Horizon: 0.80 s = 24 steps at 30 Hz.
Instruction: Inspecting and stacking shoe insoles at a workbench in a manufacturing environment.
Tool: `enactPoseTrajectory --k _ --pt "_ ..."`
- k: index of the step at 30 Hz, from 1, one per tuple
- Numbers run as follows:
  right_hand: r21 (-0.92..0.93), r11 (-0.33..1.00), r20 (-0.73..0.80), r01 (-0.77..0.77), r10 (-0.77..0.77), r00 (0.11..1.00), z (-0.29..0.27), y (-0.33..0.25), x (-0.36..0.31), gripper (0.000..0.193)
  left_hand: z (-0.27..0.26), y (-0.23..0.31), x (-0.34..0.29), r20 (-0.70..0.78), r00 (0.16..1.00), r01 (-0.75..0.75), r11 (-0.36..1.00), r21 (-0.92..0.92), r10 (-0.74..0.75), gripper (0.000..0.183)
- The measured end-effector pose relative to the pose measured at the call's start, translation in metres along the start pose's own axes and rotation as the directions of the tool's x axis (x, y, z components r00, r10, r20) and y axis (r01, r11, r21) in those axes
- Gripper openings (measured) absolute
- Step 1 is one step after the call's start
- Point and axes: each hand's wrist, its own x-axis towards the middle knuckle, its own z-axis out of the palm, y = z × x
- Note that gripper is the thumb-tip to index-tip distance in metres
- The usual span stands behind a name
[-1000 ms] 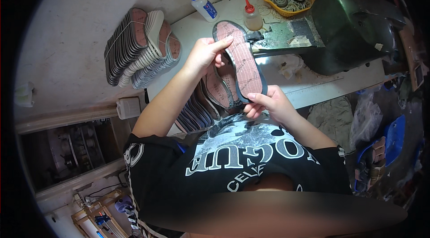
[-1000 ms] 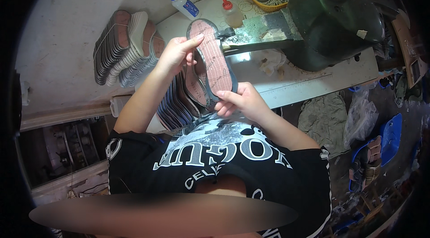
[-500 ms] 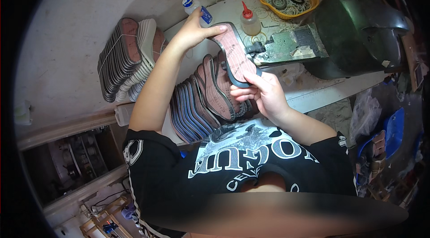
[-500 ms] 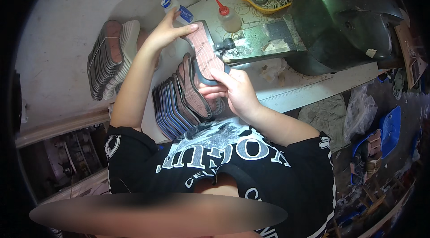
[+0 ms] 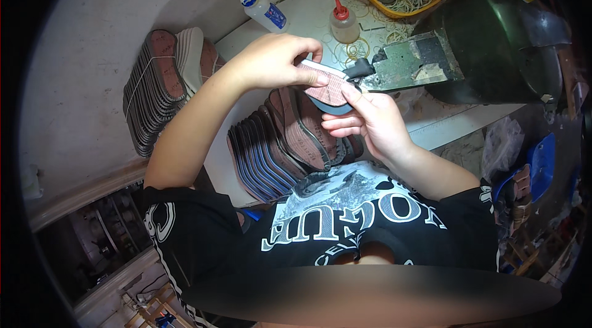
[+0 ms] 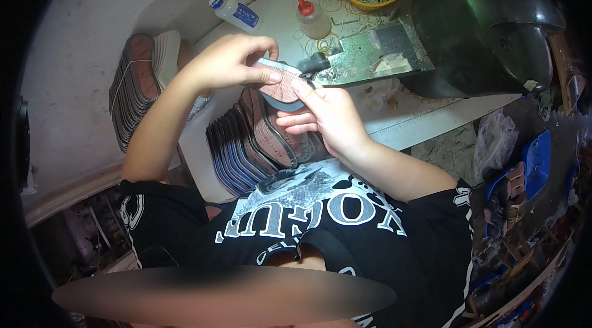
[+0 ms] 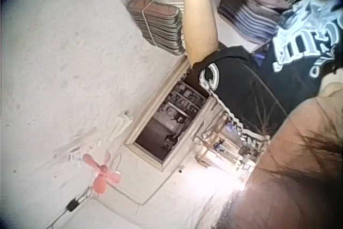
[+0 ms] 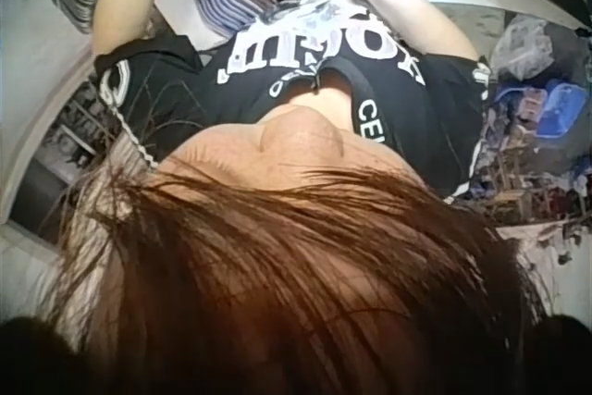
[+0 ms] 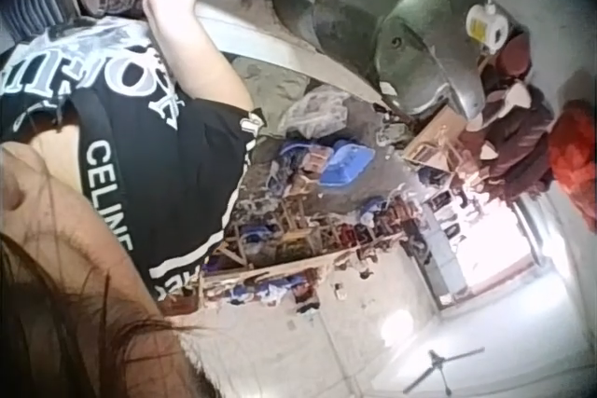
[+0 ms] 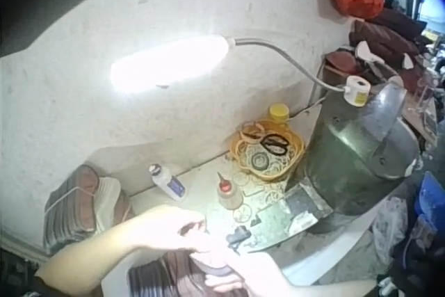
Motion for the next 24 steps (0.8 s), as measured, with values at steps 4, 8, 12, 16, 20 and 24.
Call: enactPoseTrajectory --k 4,8,12,16,20,24 --pt "-0.029 1.0 0.002 -0.007 0.007 1.0 0.003 -0.008 -0.001 0.043 0.009 0.018 -0.017 -0.033 0.994 0.105 0.994 -0.026 -0.106 0.038" --pt "-0.078 0.996 0.009 -0.041 0.042 0.999 0.002 -0.012 0.0 0.039 0.031 0.017 -0.026 -0.061 0.991 0.105 0.967 -0.233 -0.122 0.035" --pt "-0.07 0.997 0.031 -0.041 0.044 0.999 -0.001 -0.014 0.001 0.036 0.03 0.033 -0.027 0.041 0.969 0.243 0.928 -0.283 -0.242 0.036" --pt "-0.079 0.997 0.065 -0.014 0.019 0.998 -0.008 -0.01 0.0 0.033 0.043 0.036 -0.028 0.194 0.919 0.391 0.721 -0.573 -0.344 0.039" --pt "-0.116 0.993 0.063 0.003 0.004 0.998 -0.012 -0.012 -0.012 0.028 0.047 0.037 -0.028 0.342 0.866 0.489 0.472 -0.733 -0.366 0.039" --pt "-0.285 0.958 0.244 -0.019 0.091 0.965 -0.038 -0.015 -0.024 0.023 0.053 0.037 -0.027 0.368 0.844 0.498 0.317 -0.807 -0.389 0.047"
